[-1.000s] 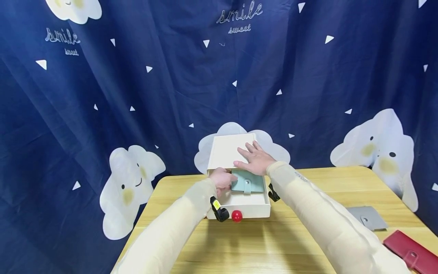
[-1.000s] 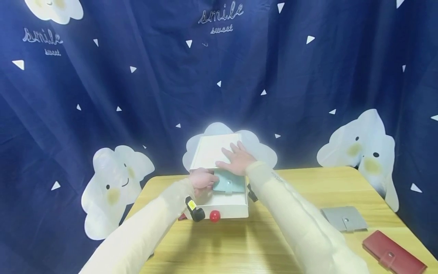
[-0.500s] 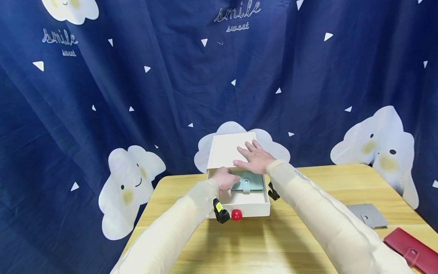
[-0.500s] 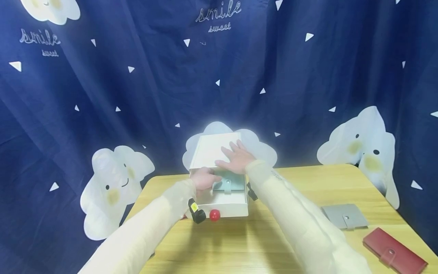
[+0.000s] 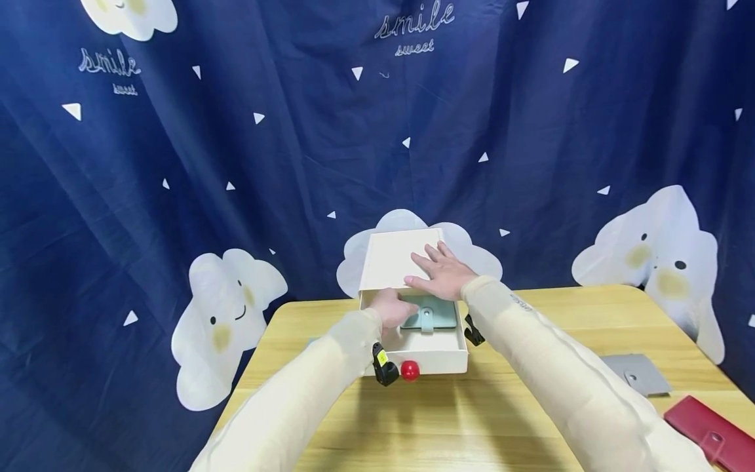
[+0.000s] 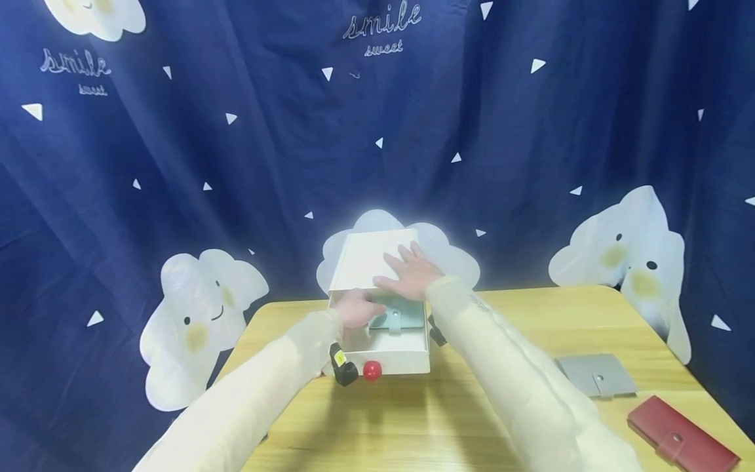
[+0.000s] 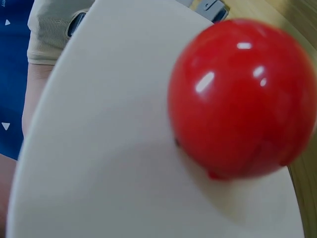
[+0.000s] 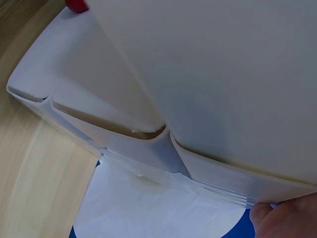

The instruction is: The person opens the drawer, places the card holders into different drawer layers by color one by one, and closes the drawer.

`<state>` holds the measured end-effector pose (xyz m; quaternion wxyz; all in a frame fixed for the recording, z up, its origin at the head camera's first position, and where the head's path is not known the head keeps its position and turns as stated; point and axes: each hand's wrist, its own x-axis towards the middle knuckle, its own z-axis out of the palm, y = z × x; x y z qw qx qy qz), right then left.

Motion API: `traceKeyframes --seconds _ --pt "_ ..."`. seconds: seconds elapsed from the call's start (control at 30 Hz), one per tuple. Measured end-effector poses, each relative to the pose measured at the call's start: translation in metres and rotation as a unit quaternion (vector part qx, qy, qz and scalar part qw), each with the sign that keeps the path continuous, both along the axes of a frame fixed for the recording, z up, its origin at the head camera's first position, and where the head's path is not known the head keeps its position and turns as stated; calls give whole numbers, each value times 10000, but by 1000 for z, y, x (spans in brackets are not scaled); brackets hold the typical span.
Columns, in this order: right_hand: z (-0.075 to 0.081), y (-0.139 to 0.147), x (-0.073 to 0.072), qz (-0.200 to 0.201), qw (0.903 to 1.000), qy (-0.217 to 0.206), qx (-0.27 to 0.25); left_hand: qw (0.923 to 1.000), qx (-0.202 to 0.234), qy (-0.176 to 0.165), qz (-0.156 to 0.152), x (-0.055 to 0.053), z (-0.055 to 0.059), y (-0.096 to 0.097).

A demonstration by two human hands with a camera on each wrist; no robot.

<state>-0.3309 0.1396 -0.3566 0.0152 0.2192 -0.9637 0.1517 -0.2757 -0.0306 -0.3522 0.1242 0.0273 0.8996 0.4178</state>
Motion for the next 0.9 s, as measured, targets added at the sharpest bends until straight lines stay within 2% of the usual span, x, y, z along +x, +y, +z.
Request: traceKeyframes --seconds 0.23,0.37,0.67,0.73,0.9 --pt "-1 0 0 -35 10000 18 -2 9997 235 -114 -21 -2 -1 0" --pt "-4 1 -3 -38 10000 47 63 9996 167 -167 -177 -2 1 -3" --pt "-7 1 -7 -55 10000 14 74 9993 31 -239 -300 6 16 -10" --pt "-6 1 -6 -61 10000 5 70 9990 78 -348 -278 8 18 -11" --pt "-4 0 -2 -101 9999 -38 48 9970 506 -496 -299 13 23 -15"
